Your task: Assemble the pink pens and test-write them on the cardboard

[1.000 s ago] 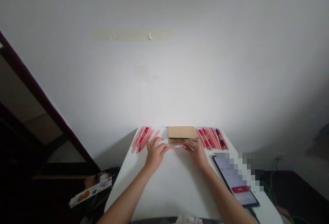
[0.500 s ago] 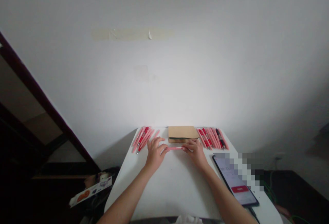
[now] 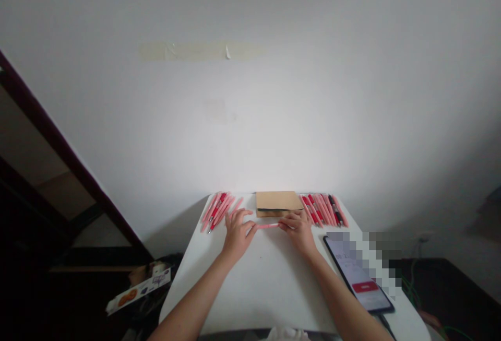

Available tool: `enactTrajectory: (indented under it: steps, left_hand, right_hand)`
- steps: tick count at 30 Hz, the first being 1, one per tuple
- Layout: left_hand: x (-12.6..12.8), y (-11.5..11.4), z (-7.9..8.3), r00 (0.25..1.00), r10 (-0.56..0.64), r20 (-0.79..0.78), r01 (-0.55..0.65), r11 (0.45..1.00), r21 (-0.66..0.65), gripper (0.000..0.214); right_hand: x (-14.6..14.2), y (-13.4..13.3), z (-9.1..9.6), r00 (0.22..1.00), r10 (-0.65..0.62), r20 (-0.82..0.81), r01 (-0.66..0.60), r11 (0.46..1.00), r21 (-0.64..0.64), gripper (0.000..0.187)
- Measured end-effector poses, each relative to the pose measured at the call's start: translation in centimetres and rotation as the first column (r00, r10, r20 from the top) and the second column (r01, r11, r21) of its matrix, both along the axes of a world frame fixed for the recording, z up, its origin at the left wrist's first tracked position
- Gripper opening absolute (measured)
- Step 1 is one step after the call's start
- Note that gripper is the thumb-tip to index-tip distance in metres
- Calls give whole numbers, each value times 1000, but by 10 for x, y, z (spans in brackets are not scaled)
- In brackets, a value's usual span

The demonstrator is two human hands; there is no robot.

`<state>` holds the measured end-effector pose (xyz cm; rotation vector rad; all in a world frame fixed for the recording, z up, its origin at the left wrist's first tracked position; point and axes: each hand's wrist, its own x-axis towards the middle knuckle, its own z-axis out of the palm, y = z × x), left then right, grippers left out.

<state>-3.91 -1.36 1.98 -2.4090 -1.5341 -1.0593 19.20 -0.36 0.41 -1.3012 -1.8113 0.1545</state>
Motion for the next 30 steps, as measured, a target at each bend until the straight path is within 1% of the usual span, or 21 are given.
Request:
enactTrajectory:
  steps: [3, 6, 11, 16, 22, 23, 26, 28, 30]
  left_hand:
    - [0, 0, 1, 1000, 9, 0, -9, 1000, -16, 28]
    - [-1, 1, -1, 1000, 11, 7, -11, 1000, -22, 18]
    - [-2, 2, -4, 1000, 12, -7, -13, 1000, -22, 12]
    - [-1, 2, -3, 1000, 8, -13, -8, 1000, 2, 21]
    - [-2, 2, -3, 1000, 14, -25, -15, 999, -30, 29]
    - [-2, 2, -3, 1000, 18, -25, -19, 999, -32, 28]
    - [-2, 2, -4, 999, 28, -15, -28, 999, -23, 16]
    - [-2, 1, -4, 999, 31, -8, -31, 999, -16, 19]
    - [-3, 1, -4, 1000, 26, -8, -26, 1000, -12, 14]
  right_hand:
    - [0, 1, -2, 1000, 14, 9, -14, 1000, 16, 18]
    - [0, 2, -4, 1000, 16, 4, -17, 1000, 14, 18]
    - [1, 3, -4, 1000, 17, 13, -16, 1000, -12, 20]
    - [1, 3, -3, 1000, 14, 19, -13, 999, -32, 21]
    - [0, 3, -5, 999, 13, 32, -12, 1000, -20, 18]
    - [1, 3, -5, 999, 11, 33, -10, 1000, -18, 17]
    - [1, 3, -4, 999, -6, 34, 7, 1000, -19, 17]
    - [2, 2, -3, 999, -14, 36, 15, 1000, -21, 18]
    - [2, 2, -2, 999, -13, 38, 14, 1000, -21, 17]
